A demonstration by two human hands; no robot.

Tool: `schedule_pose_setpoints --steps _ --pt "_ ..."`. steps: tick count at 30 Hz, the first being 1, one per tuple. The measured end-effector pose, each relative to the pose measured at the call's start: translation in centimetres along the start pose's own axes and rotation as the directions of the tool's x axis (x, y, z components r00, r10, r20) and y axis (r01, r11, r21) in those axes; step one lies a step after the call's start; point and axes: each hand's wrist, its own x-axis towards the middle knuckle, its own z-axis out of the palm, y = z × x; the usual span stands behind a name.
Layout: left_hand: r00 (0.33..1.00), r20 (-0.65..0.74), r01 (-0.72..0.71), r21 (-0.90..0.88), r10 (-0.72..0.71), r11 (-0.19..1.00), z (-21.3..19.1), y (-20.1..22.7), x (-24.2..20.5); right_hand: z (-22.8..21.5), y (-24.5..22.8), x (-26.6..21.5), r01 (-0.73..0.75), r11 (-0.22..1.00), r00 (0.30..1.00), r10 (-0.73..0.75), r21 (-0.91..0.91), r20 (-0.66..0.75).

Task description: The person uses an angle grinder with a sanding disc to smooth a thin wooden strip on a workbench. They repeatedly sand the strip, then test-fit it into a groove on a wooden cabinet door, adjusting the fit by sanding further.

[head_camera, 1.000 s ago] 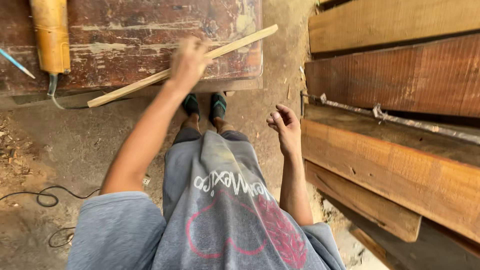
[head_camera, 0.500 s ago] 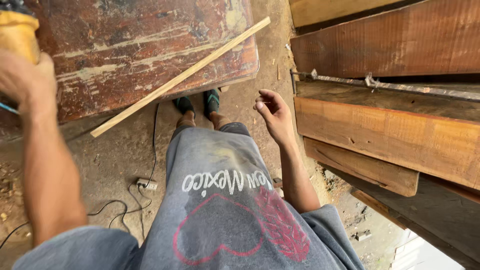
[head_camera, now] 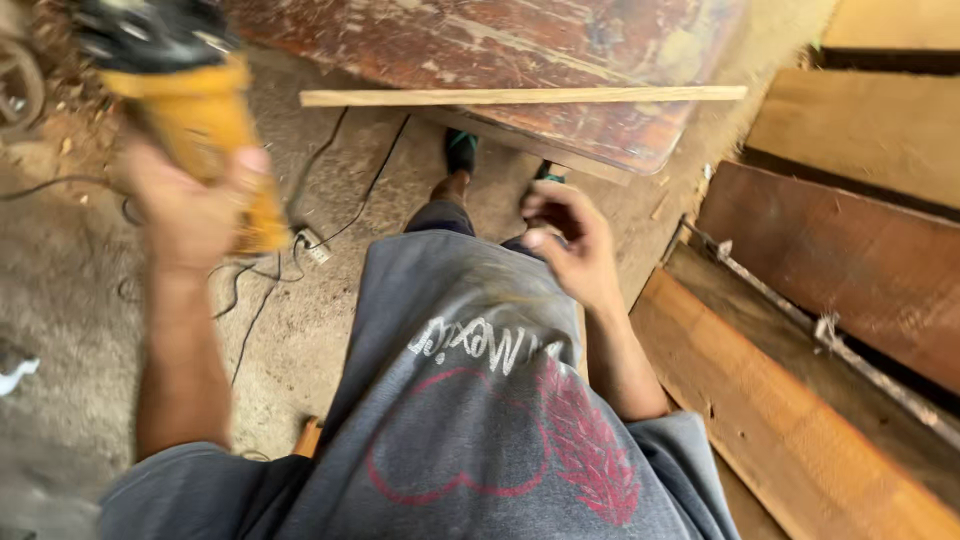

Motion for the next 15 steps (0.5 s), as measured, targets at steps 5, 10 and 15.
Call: schedule_pose_setpoints --steps 5,10,15 --pt "0.966 0.254 0.195 -0.606 -0.045 0.772 16.1 5.8 -3.0 1.8 0.0 0.8 0.062 0.998 0.928 -0.054 -0.011 0.369" --pt "0.833 0.552 0.378 -0.602 0.024 0.703 30.6 8.6 -1.7 -7.7 -0.8 -3.9 -0.145 0.973 0.973 0.107 0.178 0.203" --pt "0.716 0.688 0.220 -0.379 0.115 0.899 40.9 5.9 -3.2 -14.3 1.3 -9.8 -0.062 0.966 0.985 0.099 0.251 -0.141"
